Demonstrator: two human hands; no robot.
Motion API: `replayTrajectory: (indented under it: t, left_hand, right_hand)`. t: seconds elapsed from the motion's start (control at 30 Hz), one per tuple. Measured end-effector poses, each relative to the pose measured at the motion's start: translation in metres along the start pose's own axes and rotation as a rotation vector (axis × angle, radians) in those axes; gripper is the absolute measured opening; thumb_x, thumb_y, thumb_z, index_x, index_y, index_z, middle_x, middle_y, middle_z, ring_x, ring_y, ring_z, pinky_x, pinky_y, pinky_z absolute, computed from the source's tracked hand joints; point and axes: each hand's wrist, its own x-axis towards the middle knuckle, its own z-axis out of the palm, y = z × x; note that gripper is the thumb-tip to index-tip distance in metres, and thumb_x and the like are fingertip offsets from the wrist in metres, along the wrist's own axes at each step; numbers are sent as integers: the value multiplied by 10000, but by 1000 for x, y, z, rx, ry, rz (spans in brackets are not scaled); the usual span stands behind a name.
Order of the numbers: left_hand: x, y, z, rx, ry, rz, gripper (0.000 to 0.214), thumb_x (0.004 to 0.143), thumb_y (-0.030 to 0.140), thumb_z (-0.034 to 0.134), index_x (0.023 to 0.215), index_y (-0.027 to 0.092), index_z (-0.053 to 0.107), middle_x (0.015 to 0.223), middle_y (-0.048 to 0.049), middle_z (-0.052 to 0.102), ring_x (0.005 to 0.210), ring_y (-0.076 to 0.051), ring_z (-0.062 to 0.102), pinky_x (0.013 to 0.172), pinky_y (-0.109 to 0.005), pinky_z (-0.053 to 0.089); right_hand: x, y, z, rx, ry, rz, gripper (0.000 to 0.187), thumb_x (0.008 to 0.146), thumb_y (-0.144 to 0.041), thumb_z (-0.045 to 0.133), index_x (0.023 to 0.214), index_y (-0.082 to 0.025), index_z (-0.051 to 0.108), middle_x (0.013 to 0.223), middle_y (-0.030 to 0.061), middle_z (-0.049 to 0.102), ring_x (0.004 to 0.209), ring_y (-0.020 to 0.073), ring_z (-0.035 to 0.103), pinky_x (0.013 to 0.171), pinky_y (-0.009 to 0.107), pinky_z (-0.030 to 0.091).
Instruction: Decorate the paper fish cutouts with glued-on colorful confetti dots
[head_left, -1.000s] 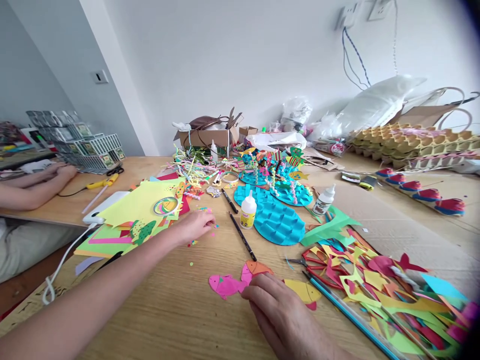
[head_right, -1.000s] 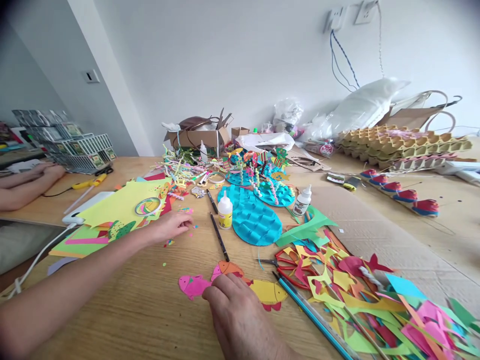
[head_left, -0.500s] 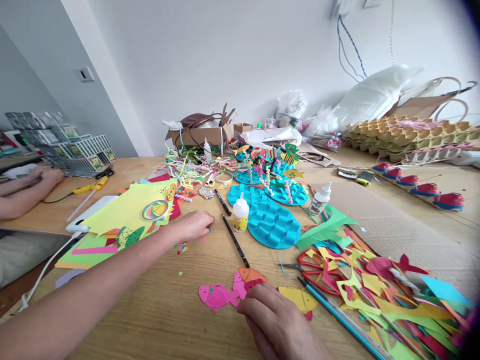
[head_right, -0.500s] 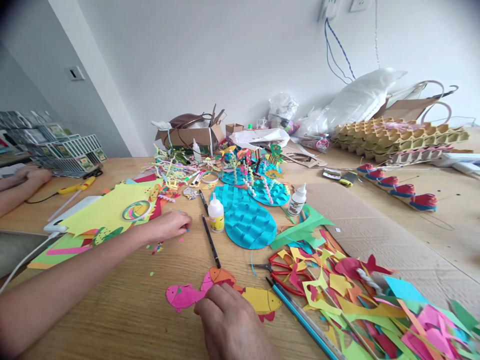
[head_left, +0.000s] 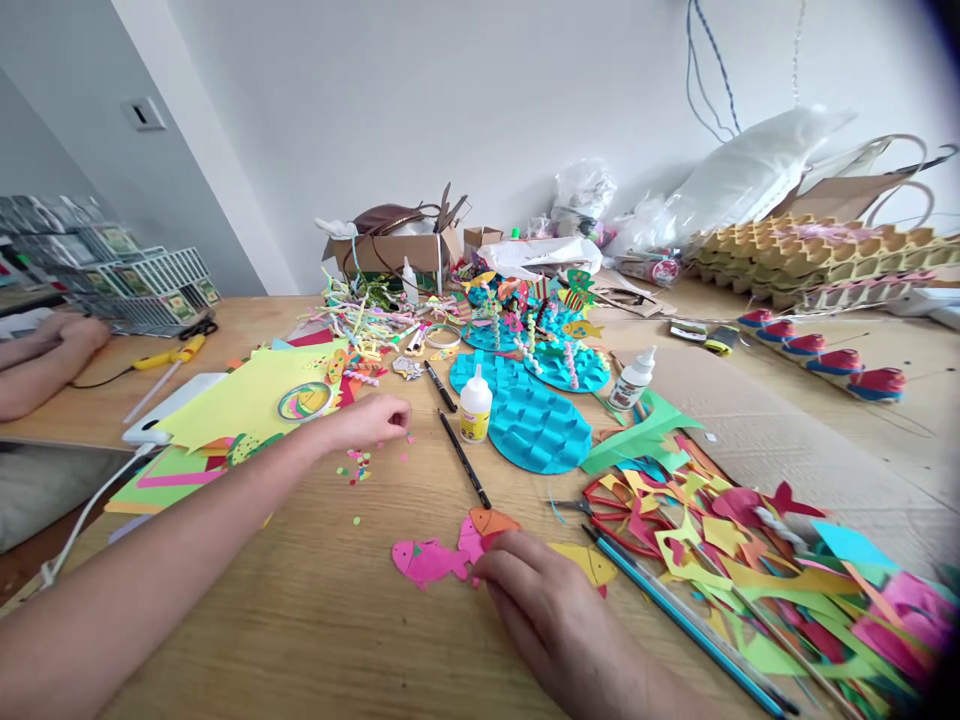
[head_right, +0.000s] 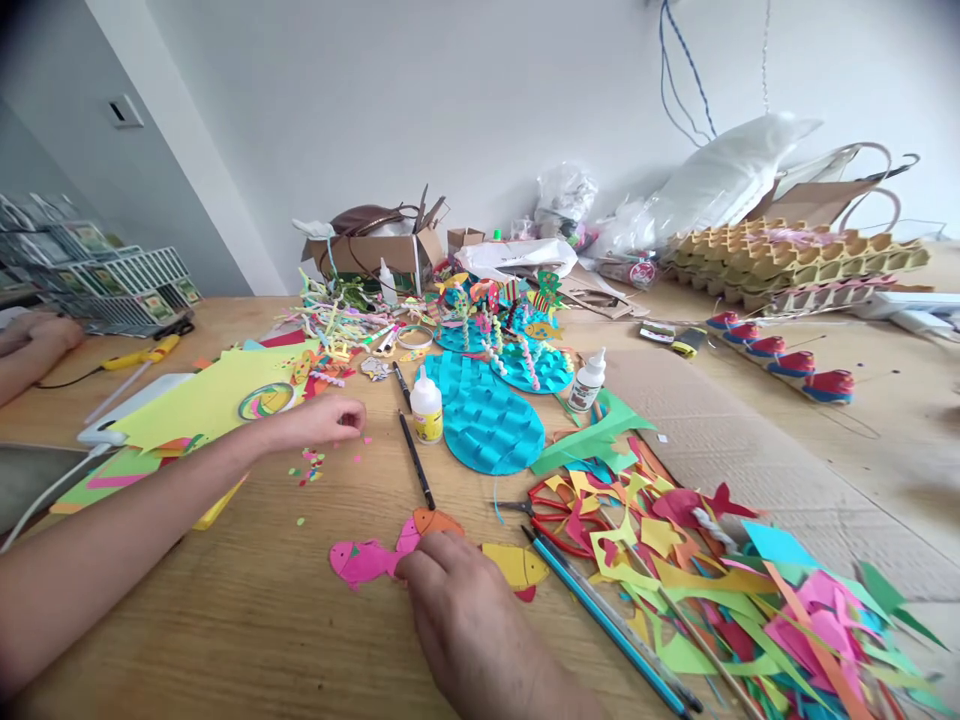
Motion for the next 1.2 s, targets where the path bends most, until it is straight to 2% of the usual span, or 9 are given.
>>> replayTrajectory:
  t: [0.17,0.3,0.47,0.6,0.9,1.2]
  left_hand:
    - [-26,18,-1,-201,-28,26,128,693,279,459,655,160,491,613,35,503,593,-109,477,533,-188,347]
    - [-52,47,10,-485,-132,15,144,670,296,495,639,156,476,593,48,443,551,-93,420,498,-189,321]
    - [-74,71,23,-589,-178,9,113,661,260,506,652,148,500,612,45,461,578,-92,417,519,-189,318]
    - [-82,74,29,-617,-170,-36,111,647,252,509,676,145,523,605,42,486,579,-100,438,516,-192,325]
    - [-92,62,41,-642,-130,-1,85,670,230,518,657,147,525,593,56,478,572,-93,429,513,-190,308]
    - [-94,69,43,-669,-152,-11,84,654,220,522,643,137,531,594,52,460,594,-98,418,532,-192,305]
  right_hand:
    - [0,8,3,79,19,47,230,803,-55,390,898,-187,553,862,48,575,775,139,537,648,230,418]
    - [6,7,4,169,77,159,158,765,-58,451,778,-168,564,710,7,577,637,110,521,561,203,389]
    - [17,-5,0,325,66,308,107,745,-107,487,747,-156,583,612,-18,570,559,94,500,507,190,369]
    - [28,-10,1,400,13,346,92,725,-129,500,748,-157,584,601,-28,563,549,85,496,480,177,354]
    - [41,-18,14,286,-28,316,89,690,-140,512,669,-160,596,544,-50,478,512,66,410,442,165,277]
    - [40,-20,19,290,-74,318,103,690,-129,497,632,-154,578,544,-50,489,520,71,420,468,176,294]
